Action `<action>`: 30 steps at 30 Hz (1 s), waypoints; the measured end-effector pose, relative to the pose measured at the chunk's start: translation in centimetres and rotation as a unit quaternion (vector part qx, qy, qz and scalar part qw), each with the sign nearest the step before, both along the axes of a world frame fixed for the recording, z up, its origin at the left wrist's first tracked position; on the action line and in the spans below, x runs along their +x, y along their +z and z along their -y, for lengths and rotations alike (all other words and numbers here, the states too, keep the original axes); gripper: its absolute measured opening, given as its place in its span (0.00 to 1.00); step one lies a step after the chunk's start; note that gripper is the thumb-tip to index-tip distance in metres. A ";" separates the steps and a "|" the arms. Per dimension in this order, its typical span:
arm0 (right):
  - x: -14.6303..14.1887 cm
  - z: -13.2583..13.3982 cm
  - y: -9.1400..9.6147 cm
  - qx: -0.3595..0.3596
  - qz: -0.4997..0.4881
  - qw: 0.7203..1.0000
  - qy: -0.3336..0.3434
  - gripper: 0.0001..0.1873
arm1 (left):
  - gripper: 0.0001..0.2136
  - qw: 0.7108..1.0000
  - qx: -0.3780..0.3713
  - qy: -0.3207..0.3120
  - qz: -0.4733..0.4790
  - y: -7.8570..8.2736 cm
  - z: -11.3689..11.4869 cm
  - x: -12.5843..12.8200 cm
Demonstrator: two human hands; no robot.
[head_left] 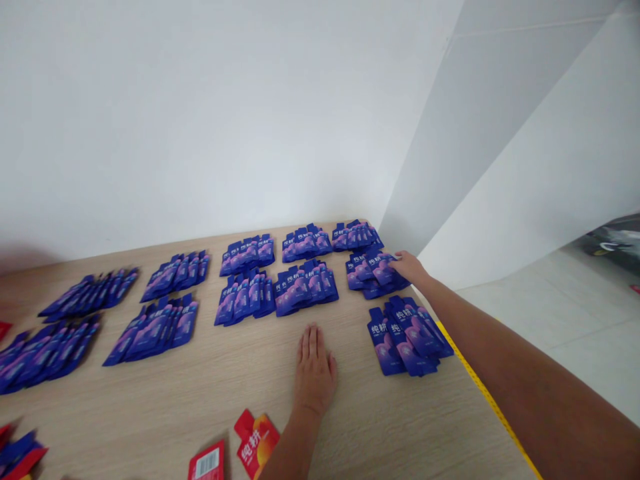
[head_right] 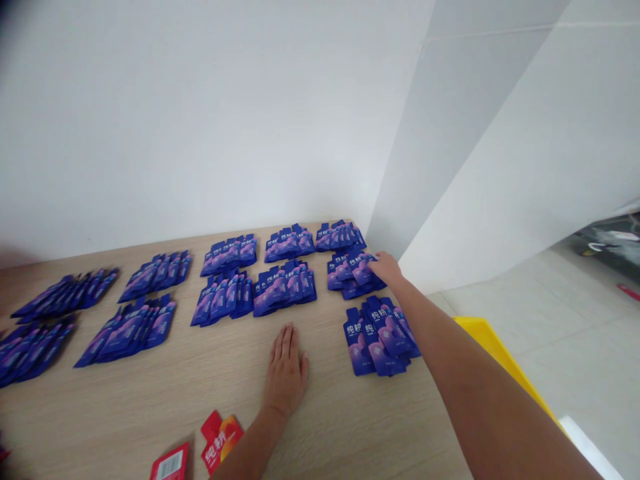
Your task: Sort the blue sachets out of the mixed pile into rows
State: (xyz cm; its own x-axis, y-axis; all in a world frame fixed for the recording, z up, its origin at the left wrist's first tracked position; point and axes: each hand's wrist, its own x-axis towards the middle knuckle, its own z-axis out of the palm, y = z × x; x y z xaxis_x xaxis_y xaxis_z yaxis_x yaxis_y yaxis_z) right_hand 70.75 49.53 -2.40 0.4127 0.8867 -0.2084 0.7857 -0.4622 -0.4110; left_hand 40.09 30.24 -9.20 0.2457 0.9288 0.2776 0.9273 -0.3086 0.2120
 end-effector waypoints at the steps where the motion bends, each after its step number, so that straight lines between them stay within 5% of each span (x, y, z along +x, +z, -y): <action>1: 0.0 0.0 0.0 0.001 0.008 1.000 0.002 0.29 | 0.25 1.000 -0.003 0.000 0.001 0.0 0.0 0.0; 21: -3.3 2.4 2.0 0.016 0.181 0.981 0.070 0.21 | 0.25 1.000 0.016 0.003 -0.006 0.0 0.0 0.1; 24: -5.6 2.9 2.2 0.072 0.195 0.964 0.164 0.21 | 0.26 1.000 0.017 0.004 0.003 -0.1 0.0 0.2; 28: -9.6 3.0 1.5 0.115 0.201 0.893 0.385 0.20 | 0.26 1.000 0.016 0.003 0.000 -0.1 0.0 0.1; 30: -11.1 2.9 0.8 0.092 0.205 0.871 0.436 0.21 | 0.26 1.000 0.012 0.002 -0.004 -0.1 0.1 0.1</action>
State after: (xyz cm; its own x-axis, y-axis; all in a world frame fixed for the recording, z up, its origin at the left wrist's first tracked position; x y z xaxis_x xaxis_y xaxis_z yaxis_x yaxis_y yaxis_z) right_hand 59.67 46.62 -1.60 -0.4290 0.9030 -0.0222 0.9033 0.4287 -0.0176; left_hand 40.17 30.17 -9.30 0.2437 0.9231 0.2976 0.9305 -0.3090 0.1967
